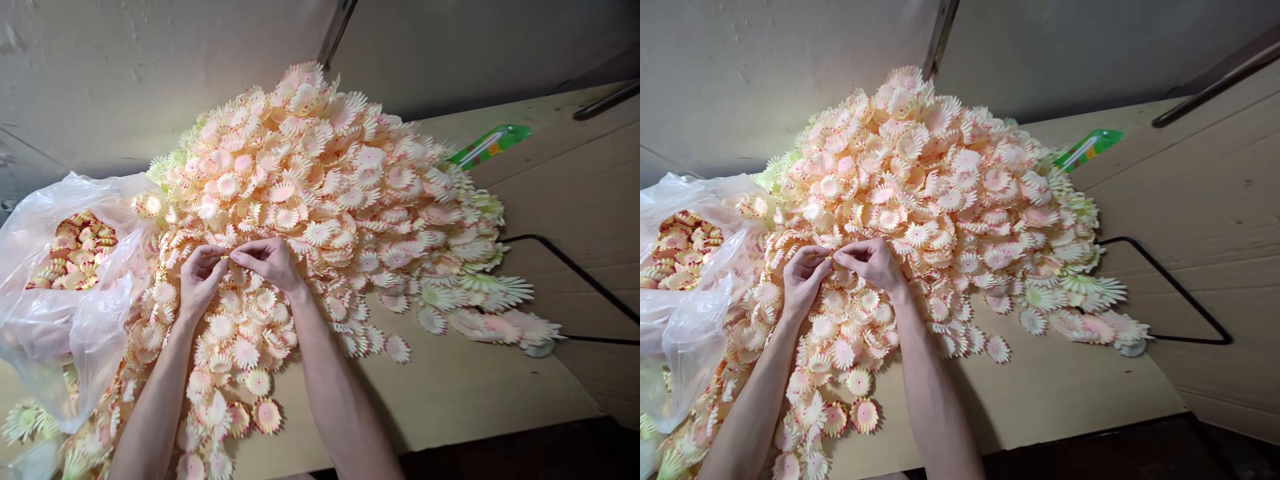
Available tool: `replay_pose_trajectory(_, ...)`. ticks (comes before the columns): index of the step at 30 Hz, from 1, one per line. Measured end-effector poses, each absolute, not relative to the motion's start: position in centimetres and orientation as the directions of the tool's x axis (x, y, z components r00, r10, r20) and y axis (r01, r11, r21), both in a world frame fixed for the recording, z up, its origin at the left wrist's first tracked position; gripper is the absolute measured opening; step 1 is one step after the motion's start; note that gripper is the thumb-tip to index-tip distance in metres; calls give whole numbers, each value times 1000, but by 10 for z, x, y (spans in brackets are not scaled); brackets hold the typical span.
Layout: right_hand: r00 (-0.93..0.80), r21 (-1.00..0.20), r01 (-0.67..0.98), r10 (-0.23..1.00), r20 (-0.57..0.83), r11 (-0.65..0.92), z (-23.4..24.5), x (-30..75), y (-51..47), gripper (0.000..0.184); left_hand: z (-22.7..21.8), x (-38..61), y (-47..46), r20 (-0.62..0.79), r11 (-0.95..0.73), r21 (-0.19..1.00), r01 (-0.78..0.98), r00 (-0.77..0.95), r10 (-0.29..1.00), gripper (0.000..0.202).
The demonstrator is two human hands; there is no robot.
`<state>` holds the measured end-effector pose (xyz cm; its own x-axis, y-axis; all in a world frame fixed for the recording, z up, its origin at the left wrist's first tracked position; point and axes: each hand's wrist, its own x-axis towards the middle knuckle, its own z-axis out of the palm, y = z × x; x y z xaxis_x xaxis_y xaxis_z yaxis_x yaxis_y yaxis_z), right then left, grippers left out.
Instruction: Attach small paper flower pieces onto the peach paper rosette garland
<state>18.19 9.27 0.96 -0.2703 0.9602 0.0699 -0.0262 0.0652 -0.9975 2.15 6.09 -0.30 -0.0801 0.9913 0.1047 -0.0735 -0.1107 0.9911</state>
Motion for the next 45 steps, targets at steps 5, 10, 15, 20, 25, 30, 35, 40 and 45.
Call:
replay_pose_trajectory(5,-274,-997,-19,959,74,71,7,181,93,21,-1,23,61,116,-121,989,-80,-58,992,21)
replay_pose_trajectory(10,-275,-996,-12,957,88,88,6,182,94,21,-2,22,60,111,-114,991,-68,-51,993,22)
replay_pose_trajectory(15,-280,-996,-13,956,87,87,5,182,94,20,-3,21,60,110,-113,992,-56,-52,993,21)
replay_pose_trajectory(20,-283,-996,-22,955,91,89,6,181,93,20,-3,22,60,121,-123,991,-60,-44,992,22)
replay_pose_trajectory(25,-277,-997,-10,958,75,75,8,181,92,21,-2,24,59,116,-118,992,-49,-42,992,23)
replay_pose_trajectory(30,-297,-999,13,954,47,53,7,182,92,23,0,24,58,116,-118,993,-30,-41,992,23)
replay_pose_trajectory(35,-277,-998,22,960,42,50,6,179,92,25,0,24,59,109,-110,993,-36,-35,993,23)
replay_pose_trajectory(40,-287,-1000,8,958,22,25,8,179,92,24,0,23,60,92,-94,995,-39,-48,995,22)
replay_pose_trajectory(45,-303,-999,-43,953,10,-3,7,181,93,25,0,24,61,98,-101,994,-29,-91,991,22)
